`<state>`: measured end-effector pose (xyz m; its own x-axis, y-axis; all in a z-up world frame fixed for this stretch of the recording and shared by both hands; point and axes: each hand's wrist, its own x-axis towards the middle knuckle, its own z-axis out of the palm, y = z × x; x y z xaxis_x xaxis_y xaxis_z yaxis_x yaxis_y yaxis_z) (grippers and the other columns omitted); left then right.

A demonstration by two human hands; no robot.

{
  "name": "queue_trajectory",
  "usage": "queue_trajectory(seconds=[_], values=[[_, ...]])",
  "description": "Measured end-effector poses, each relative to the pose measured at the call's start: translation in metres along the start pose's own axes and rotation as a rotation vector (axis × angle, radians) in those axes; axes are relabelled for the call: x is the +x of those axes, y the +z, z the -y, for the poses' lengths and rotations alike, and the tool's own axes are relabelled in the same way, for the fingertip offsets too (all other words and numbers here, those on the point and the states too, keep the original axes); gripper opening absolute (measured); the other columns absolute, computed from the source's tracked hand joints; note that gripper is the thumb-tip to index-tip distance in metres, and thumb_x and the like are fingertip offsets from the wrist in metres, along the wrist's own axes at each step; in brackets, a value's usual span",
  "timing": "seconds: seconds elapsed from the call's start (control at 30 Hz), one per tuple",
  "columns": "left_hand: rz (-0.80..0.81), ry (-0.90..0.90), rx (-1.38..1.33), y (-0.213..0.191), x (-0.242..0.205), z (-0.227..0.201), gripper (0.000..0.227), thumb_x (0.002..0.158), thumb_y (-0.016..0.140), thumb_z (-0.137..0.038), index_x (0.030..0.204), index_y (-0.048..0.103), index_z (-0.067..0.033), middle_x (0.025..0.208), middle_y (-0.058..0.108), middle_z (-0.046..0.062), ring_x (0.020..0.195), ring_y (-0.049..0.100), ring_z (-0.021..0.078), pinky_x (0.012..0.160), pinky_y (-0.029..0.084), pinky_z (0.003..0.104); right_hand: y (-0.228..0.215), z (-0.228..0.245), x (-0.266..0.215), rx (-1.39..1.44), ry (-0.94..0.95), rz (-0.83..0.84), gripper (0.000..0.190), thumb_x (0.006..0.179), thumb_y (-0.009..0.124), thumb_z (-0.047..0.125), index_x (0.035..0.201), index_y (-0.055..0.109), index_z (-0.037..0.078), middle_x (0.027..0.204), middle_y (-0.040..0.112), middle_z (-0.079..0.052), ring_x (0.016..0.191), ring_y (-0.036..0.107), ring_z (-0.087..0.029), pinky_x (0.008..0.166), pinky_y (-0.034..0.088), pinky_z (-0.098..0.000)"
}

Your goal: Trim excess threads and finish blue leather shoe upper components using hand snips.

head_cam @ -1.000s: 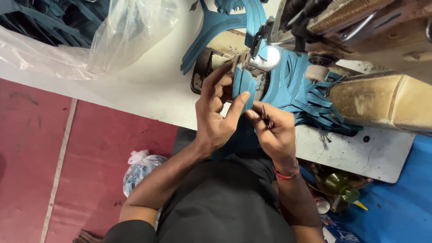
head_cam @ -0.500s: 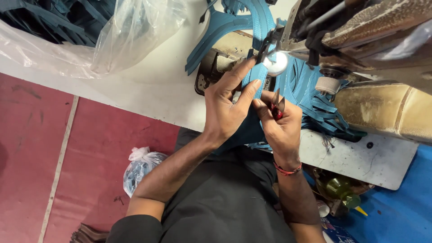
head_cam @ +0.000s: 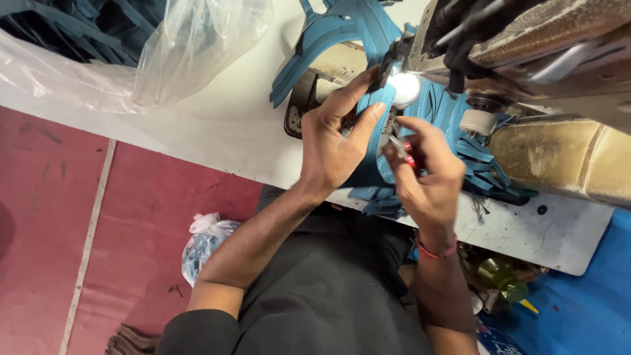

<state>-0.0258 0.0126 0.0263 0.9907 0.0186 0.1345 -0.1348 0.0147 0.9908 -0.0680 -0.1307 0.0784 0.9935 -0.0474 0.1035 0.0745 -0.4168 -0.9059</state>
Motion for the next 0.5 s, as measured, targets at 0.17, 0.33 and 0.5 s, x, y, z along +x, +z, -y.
queue_trajectory(seconds=[0.17, 0.33, 0.5], values=[[0.03, 0.002, -0.032, 0.001, 0.006, 0.005, 0.042, 0.103, 0.071, -0.008, 0.144, 0.062, -0.0102, 0.125, 0.076, 0.003, 0.087, 0.066, 0.0012, 0.074, 0.057, 0.021, -0.032, -0.009, -0.001, -0.335, -0.182, -0.138, 0.031, 0.097, 0.072, -0.003, 0.127, 0.066, -0.001, 0.098, 0.066, -0.009, 0.084, 0.064, -0.016, 0.075, 0.052, -0.0292], [0.026, -0.037, -0.021, 0.003, 0.007, 0.002, 0.042, 0.104, 0.071, -0.008, 0.145, 0.064, -0.0093, 0.105, 0.078, -0.001, 0.076, 0.057, -0.0007, 0.068, 0.05, 0.019, -0.038, 0.006, 0.023, -0.747, -0.423, -0.179, 0.025, 0.096, 0.08, 0.002, 0.119, 0.073, -0.003, 0.088, 0.063, -0.016, 0.077, 0.063, -0.029, 0.067, 0.049, -0.038], [0.034, -0.001, -0.006, 0.0, 0.011, 0.007, 0.044, 0.104, 0.073, -0.012, 0.146, 0.062, -0.0102, 0.114, 0.077, -0.002, 0.079, 0.056, 0.0006, 0.07, 0.05, 0.019, -0.032, -0.003, 0.041, -1.196, -0.719, -0.186, 0.012, 0.104, 0.078, 0.015, 0.11, 0.076, 0.005, 0.085, 0.067, -0.007, 0.074, 0.061, -0.023, 0.069, 0.049, -0.0358]])
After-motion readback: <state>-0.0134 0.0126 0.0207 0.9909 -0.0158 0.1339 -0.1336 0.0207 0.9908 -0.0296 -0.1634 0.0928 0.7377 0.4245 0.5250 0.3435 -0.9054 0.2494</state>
